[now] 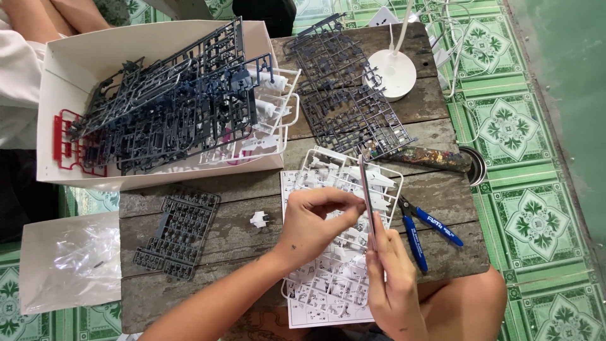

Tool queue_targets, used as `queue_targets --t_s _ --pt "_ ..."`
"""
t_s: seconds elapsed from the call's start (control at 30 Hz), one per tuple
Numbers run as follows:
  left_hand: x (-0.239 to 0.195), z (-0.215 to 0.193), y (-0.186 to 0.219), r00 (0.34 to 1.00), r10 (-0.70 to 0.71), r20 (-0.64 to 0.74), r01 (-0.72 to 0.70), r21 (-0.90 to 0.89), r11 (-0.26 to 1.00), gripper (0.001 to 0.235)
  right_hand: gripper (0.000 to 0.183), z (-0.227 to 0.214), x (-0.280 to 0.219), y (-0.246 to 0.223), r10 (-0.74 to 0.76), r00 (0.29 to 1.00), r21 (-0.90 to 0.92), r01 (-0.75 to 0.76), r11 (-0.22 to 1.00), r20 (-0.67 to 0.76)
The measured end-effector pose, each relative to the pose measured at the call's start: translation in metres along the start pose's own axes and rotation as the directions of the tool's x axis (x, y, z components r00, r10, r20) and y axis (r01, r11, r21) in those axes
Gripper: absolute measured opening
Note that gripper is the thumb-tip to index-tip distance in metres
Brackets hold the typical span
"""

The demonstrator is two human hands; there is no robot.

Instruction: The person is assembling a plastic model kit by cutting parts from sprues using nippers and sanding down the nub marks.

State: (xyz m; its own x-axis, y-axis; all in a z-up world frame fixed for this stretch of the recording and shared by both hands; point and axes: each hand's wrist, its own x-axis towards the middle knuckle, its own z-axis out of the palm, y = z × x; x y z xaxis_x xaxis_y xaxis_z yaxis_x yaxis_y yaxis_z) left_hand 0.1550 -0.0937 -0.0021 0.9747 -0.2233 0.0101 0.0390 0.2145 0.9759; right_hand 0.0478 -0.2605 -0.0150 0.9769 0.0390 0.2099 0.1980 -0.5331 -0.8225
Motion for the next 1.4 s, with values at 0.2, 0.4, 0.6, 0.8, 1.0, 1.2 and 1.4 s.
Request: queue_targets --t_s 0.2,0.4,0.6,0.8,1.0,1.2,1.4 --pt "0.000 0.000 -0.002 1.000 0.019 0.012 -0.019 0.015 1.000 0.010 0.060 -0.007 0.004 -0.004 -0.015 1.000 0.005 0.015 1.000 0.007" --pt "-0.001 0.002 0.002 0.991 0.104 0.087 -0.107 0.034 0.994 0.006 0.061 -0.004 0.003 -0.006 0.053 0.999 0.079 -0.053 0.995 -0.002" --pt "0.001 -0.003 -0.015 0.999 0.014 0.043 -0.010 -0.092 0.996 0.010 0.020 -0.010 -0.003 0.006 0.182 0.982 0.109 -0.175 0.979 -0.053" --pt "0.002 -0.005 -0.008 0.997 -0.029 0.074 0.043 -0.193 0.980 0.010 0.073 -0.001 -0.007 0.024 0.177 0.921 0.512 0.028 0.859 -0.348" --pt "0.002 -0.007 -0.011 0.991 -0.048 0.123 0.073 -0.206 0.976 0.011 0.018 -0.017 0.006 0.012 -0.031 0.964 0.158 0.075 0.985 -0.264" --pt "-0.002 -0.006 -0.008 0.983 -0.034 0.179 0.077 -0.236 0.969 0.011 0.062 -0.022 0.020 -0.002 -0.220 0.961 -0.148 0.195 0.970 -0.170" --pt "-0.004 -0.005 -0.008 0.971 0.018 0.240 0.056 -0.296 0.953 0.011 0.068 -0.020 0.018 -0.006 -0.224 0.968 -0.111 0.212 0.971 -0.109"
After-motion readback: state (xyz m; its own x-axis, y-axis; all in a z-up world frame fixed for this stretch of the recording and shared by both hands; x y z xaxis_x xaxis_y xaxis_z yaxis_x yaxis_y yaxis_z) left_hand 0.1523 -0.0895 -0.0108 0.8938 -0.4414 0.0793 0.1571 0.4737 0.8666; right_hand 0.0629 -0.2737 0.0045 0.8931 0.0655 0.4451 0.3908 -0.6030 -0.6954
